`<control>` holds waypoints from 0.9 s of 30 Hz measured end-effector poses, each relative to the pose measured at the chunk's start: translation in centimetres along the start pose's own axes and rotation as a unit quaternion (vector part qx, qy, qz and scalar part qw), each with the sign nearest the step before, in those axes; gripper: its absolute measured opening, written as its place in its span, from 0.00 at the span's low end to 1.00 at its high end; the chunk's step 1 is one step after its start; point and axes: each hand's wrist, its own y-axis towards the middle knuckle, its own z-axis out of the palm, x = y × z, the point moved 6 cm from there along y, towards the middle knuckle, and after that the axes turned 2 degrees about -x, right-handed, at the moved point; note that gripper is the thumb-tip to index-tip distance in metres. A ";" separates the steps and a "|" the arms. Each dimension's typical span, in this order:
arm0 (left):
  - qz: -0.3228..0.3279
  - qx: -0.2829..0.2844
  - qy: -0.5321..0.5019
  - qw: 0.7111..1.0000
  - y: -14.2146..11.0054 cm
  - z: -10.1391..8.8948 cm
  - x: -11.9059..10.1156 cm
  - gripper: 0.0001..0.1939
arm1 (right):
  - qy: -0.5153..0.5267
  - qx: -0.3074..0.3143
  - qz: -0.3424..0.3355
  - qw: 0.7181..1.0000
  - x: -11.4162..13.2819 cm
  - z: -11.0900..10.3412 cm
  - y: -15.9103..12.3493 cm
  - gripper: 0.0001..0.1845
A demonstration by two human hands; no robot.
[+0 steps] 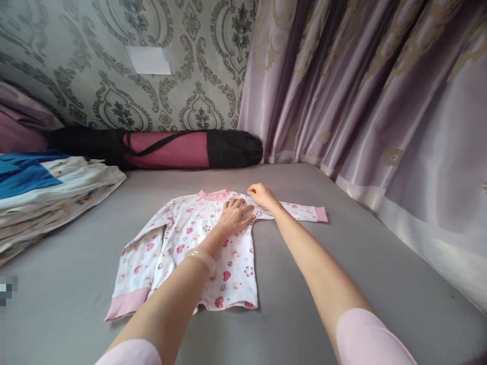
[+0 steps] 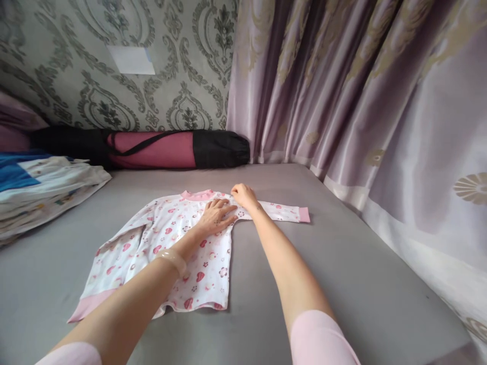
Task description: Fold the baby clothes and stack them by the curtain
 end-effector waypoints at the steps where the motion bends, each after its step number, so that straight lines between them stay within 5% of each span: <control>1: -0.002 0.004 -0.001 1.000 0.0 -0.1 0.0 0.23 | -0.001 0.005 0.004 1.000 0.4 0.6 0.4 0.11; 11: -0.012 0.005 -0.018 1.000 0.0 -0.3 0.0 0.22 | -0.021 0.047 0.022 0.998 -0.3 2.2 2.0 0.06; 21: -0.016 0.025 0.004 1.000 0.1 0.6 0.3 0.23 | 0.023 -0.073 -0.030 0.997 -0.5 3.3 1.2 0.11; 27: -0.033 0.029 0.018 0.999 0.2 0.7 0.3 0.34 | 0.072 -0.068 -0.063 0.993 -1.9 3.6 1.2 0.11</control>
